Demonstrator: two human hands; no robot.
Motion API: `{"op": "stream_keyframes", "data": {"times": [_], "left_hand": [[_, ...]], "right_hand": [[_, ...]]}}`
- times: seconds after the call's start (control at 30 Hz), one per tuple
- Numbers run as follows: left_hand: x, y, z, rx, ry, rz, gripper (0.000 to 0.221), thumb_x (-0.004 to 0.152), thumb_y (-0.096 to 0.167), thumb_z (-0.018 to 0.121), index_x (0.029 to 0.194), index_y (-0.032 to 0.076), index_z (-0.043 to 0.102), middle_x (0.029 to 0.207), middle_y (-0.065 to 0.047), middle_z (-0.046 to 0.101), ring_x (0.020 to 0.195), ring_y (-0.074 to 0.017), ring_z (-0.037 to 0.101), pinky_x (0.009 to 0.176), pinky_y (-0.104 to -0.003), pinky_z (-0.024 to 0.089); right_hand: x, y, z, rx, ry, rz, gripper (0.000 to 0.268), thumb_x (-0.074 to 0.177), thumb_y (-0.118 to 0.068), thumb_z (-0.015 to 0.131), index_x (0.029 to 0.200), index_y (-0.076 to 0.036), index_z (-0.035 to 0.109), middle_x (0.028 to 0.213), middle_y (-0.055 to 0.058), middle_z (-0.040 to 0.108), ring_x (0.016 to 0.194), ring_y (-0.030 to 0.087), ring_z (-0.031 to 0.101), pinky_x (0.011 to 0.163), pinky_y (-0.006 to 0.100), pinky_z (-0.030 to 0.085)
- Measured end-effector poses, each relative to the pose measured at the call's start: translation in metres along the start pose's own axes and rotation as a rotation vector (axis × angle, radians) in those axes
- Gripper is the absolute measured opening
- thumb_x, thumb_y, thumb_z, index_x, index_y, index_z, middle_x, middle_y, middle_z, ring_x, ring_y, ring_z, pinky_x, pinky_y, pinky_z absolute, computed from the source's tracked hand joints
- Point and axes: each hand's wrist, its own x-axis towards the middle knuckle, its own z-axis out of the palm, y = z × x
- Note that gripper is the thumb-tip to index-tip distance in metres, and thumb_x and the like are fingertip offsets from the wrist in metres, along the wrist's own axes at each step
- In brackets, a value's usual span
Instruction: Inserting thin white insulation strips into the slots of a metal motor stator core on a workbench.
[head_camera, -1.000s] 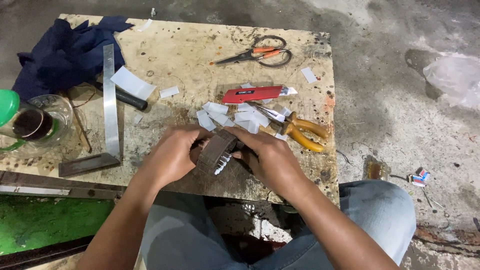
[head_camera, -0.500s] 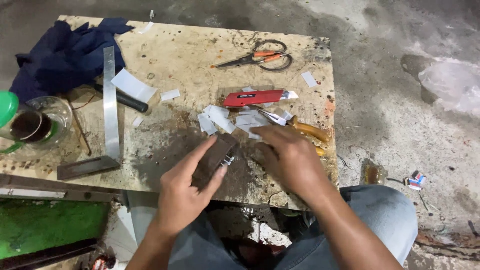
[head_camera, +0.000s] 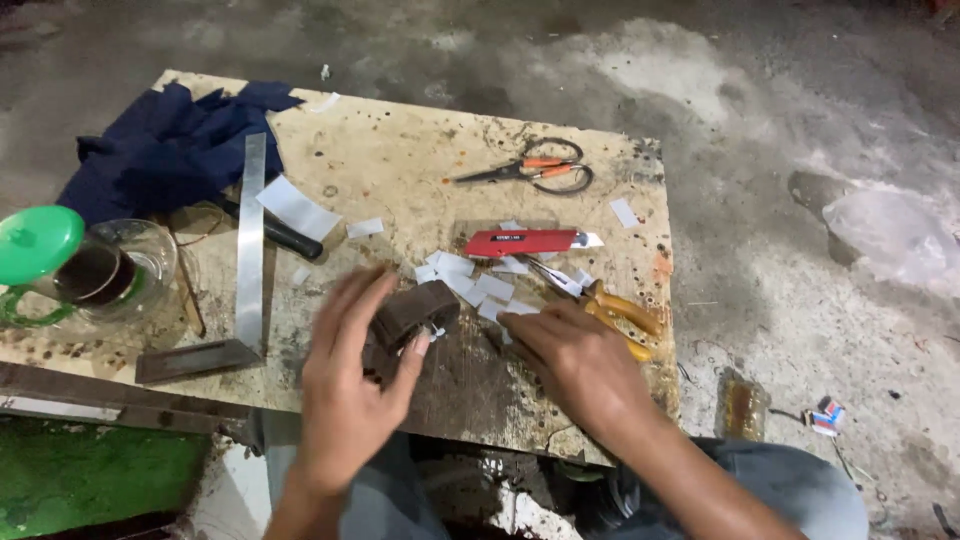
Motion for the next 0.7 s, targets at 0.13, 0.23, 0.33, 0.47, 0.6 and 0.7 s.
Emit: {"op": "stream_keyframes", "data": {"times": [0.13,0.23,0.33,0.47,0.6,0.7], "left_hand": [[-0.02,0.023,0.024,0.004,0.343,0.145,0.024,0.099,0.01,0.067,0.121,0.002,0.065,0.128,-0.015,0.071,0.129,-0.0308,0.067,0.122,-0.045,0.051],[-0.011,0.048,0.034,-0.285,0.257,0.277,0.011,0.093,0.003,0.068,0.104,0.0,0.071,0.109,-0.017,0.074,0.102,-0.0266,0.077,0.092,-0.033,0.071],[0.007,0.064,0.042,-0.307,-0.022,0.125,0.022,0.105,0.012,0.058,0.116,0.002,0.074,0.117,-0.015,0.072,0.109,-0.03,0.074,0.099,-0.043,0.064],[0.018,0.068,0.056,-0.398,-0.342,-0.073,0.039,0.109,0.019,0.05,0.145,0.005,0.053,0.143,-0.019,0.059,0.133,-0.0388,0.06,0.116,-0.054,0.056],[0.036,0.074,0.06,-0.367,-0.411,-0.233,0.047,0.106,0.015,0.052,0.152,0.008,0.049,0.149,-0.016,0.057,0.134,-0.0354,0.06,0.111,-0.05,0.054],[0.046,0.078,0.066,-0.244,-0.625,-0.381,0.056,0.103,0.009,0.054,0.158,0.013,0.044,0.157,-0.013,0.05,0.144,-0.0324,0.048,0.123,-0.049,0.037]], "right_hand": [[0.003,0.005,-0.004,0.177,0.01,-0.04,0.026,0.092,-0.011,0.077,0.118,-0.009,0.075,0.111,0.012,0.08,0.093,0.029,0.079,0.081,0.038,0.071],[0.002,0.005,-0.004,0.154,-0.026,0.033,0.055,0.085,-0.012,0.08,0.137,-0.006,0.063,0.141,0.019,0.064,0.124,0.04,0.065,0.106,0.056,0.052],[0.003,0.005,-0.011,0.215,0.005,-0.02,0.041,0.085,-0.006,0.078,0.125,-0.004,0.07,0.117,0.017,0.076,0.106,0.036,0.072,0.091,0.046,0.061],[-0.003,0.017,-0.007,0.309,0.001,0.003,0.04,0.075,0.016,0.068,0.113,0.004,0.07,0.113,0.022,0.074,0.099,0.036,0.073,0.09,0.043,0.059],[-0.009,0.027,-0.003,0.266,-0.077,0.075,0.047,0.077,0.011,0.069,0.123,0.006,0.065,0.129,0.024,0.065,0.111,0.042,0.066,0.074,0.049,0.062],[-0.006,0.02,-0.004,0.075,-0.167,0.169,0.052,0.076,0.01,0.072,0.126,-0.003,0.064,0.117,0.015,0.069,0.094,0.034,0.071,0.06,0.046,0.063]]}}
